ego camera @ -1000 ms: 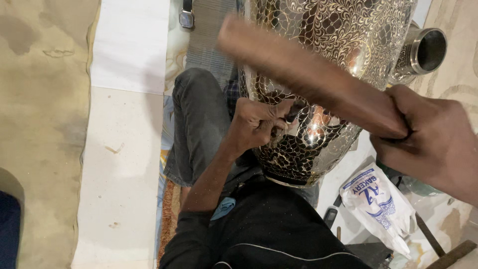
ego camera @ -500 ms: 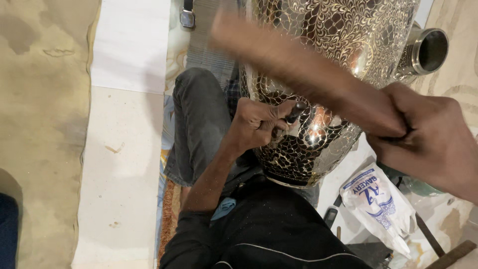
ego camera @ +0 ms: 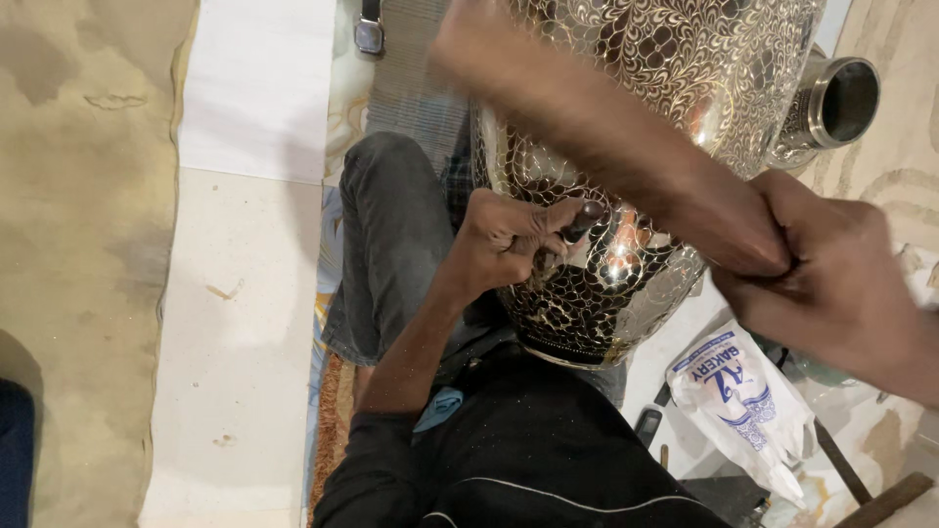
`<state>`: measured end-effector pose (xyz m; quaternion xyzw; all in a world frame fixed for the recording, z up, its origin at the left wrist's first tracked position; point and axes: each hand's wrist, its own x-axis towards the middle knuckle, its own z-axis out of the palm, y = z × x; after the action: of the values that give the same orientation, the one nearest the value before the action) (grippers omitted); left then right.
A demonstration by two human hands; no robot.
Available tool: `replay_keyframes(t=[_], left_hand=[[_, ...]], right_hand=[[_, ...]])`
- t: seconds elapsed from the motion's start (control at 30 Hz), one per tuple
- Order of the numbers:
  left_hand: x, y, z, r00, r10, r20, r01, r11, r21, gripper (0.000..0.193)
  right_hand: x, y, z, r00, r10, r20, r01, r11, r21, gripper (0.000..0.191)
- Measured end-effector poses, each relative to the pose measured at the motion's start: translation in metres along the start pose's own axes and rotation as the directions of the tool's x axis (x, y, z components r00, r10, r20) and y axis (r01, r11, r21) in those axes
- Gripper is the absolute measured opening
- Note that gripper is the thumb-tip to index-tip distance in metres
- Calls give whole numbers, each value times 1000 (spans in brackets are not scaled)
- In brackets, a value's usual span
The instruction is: The person sits on the floor with a large engraved brass vase held between the legs and repeatedly strikes a small punch held against the vase surface using a wooden mallet, working the decorative pattern across the metal. The person then rubs the vase surface by hand before resuming hammering.
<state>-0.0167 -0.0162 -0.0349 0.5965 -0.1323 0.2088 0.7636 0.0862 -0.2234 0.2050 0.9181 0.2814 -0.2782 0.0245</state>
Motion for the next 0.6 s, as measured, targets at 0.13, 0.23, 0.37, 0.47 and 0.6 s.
replay_keyframes(t=[0.13, 0.23, 0.37, 0.47, 0.6], left_hand=[[2, 0, -3, 999, -18, 27, 18, 1000, 4, 25], [3, 3, -6, 997, -67, 45, 75, 974, -216, 25], [3, 4, -6, 997, -27, 71, 31, 998, -56, 23], [2, -1, -5, 996, -80, 39, 86, 977, -193, 31], [-1, -9, -6, 996, -74, 57, 78, 994, -76, 29]], right_hand=[[5, -24, -15, 1000, -2, 30, 5, 994, -105, 38], [8, -36, -19, 1000, -2, 14, 3, 996, -86, 38], [5, -25, -16, 1000, -22, 7, 23, 980, -196, 44], [6, -10, -3, 999, 20, 39, -17, 997, -71, 42], [1, -2, -5, 999, 16, 33, -14, 997, -74, 39]])
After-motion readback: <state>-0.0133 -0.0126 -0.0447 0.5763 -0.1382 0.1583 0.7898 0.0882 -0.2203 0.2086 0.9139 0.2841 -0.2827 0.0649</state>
